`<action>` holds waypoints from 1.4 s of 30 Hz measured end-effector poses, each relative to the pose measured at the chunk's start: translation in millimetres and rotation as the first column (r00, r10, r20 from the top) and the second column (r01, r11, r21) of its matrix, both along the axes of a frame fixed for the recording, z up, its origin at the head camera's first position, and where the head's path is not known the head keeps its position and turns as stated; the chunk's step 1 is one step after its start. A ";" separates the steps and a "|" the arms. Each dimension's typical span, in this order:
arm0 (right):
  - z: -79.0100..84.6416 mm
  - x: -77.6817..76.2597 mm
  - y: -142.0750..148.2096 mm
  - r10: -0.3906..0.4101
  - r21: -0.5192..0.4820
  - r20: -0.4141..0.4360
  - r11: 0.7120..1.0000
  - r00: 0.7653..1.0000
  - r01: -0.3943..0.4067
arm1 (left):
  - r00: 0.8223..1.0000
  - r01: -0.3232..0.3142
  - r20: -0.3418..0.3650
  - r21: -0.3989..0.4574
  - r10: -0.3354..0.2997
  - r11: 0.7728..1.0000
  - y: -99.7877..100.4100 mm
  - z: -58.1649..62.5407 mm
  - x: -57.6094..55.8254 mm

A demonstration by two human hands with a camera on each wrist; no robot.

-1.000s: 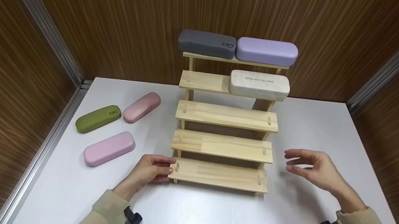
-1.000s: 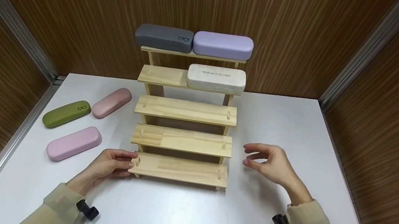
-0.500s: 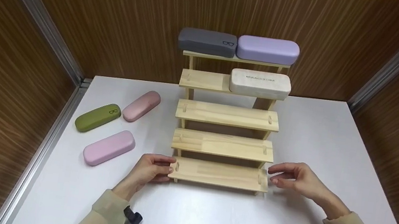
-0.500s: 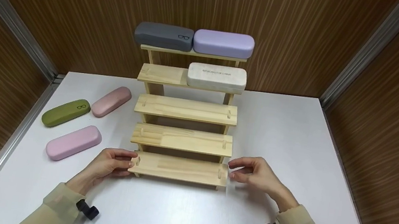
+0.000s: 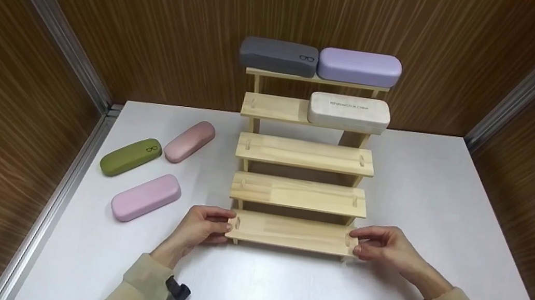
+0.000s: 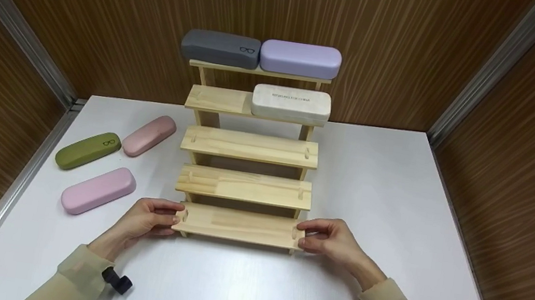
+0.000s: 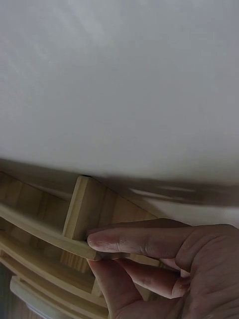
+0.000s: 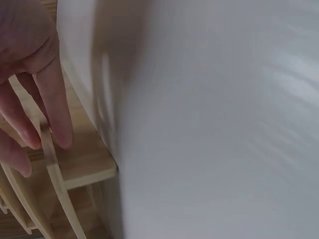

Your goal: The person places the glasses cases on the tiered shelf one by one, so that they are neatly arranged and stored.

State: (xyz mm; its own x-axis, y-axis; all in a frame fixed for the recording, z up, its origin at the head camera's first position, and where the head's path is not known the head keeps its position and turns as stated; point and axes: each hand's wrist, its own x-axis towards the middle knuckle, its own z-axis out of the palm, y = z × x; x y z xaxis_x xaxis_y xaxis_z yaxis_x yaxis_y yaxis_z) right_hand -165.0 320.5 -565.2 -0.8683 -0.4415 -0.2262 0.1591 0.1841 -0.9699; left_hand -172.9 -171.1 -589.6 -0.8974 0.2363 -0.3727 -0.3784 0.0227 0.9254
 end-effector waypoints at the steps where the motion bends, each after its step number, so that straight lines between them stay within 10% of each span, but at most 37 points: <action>1: -1.7 0.8 -1.6 -0.012 -0.005 0.008 1.000 1.000 0.013 | 1.000 0.000 -0.002 -0.004 0.000 1.000 0.4 0.6 0.2; 26: -6.7 5.1 -7.6 -0.058 -0.027 -0.013 0.998 0.998 0.058 | 0.965 0.015 -0.248 -0.256 -0.081 0.967 -47.1 38.8 -6.5; 30: -6.0 4.8 -8.2 -0.058 -0.023 -0.010 0.998 0.998 0.058 | 0.935 -0.070 -0.346 -0.404 -0.081 0.912 -69.2 50.2 -5.9; 37: -5.8 3.2 -8.4 -0.053 -0.011 -0.006 0.999 0.999 0.053 | 0.879 -0.206 -0.456 -0.628 -0.140 0.750 -107.7 64.9 -1.3; 42: -5.1 2.4 -9.3 -0.071 0.017 0.012 0.997 0.997 0.070 | 0.871 -0.197 -0.452 -0.680 -0.192 0.707 -130.2 69.5 3.1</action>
